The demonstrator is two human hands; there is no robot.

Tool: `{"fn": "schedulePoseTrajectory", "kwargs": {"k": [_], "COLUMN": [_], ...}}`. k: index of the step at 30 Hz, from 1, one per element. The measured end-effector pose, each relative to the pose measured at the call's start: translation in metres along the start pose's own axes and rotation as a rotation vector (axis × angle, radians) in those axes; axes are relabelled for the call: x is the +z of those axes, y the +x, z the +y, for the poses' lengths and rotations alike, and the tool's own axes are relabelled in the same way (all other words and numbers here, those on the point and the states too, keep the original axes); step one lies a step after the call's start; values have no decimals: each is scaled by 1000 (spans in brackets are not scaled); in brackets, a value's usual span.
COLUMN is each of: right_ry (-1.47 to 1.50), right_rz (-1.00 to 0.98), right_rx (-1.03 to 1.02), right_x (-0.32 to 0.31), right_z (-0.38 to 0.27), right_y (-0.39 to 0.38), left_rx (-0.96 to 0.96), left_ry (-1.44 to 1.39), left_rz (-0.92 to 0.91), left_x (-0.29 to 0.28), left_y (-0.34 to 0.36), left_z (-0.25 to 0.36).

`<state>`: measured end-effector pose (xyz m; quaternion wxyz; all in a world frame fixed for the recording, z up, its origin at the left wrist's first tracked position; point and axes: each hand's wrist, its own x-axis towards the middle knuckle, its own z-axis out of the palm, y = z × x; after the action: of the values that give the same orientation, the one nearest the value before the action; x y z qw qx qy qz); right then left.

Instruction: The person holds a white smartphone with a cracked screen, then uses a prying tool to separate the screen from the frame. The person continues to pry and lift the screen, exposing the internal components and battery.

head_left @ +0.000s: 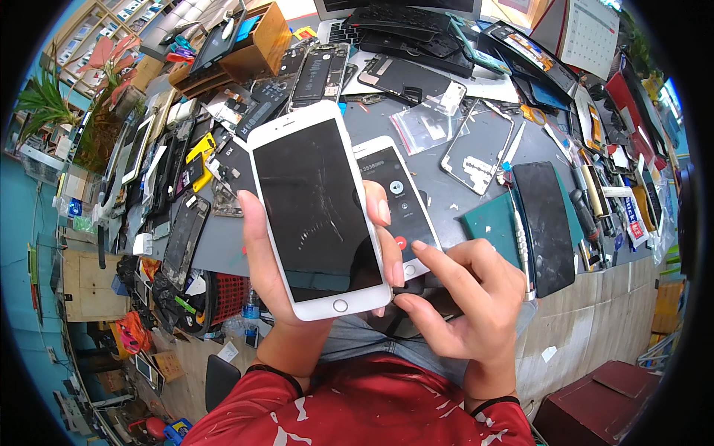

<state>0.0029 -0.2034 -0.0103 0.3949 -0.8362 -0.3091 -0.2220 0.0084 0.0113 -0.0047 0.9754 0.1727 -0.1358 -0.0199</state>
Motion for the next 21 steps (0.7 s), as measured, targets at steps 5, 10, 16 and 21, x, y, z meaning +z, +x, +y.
{"fn": "schedulePoseTrajectory", "kwargs": {"k": [5, 10, 16, 21], "right_ry": [-72, -108, -134, -112], "right_rz": [-72, -101, -123, -93], "right_rx": [7, 2, 3, 2], "right_x": [-3, -1, -2, 3], "right_z": [-6, -6, -9, -7], "right_y": [6, 4, 5, 5], "left_rx": [47, 44, 34, 31], "left_ry": [28, 29, 37, 37], "left_rz": [-17, 26, -20, -24], "left_x": [-1, 0, -5, -3], "left_y": [0, -2, -3, -2], "left_z": [0, -1, 0, -1]}}
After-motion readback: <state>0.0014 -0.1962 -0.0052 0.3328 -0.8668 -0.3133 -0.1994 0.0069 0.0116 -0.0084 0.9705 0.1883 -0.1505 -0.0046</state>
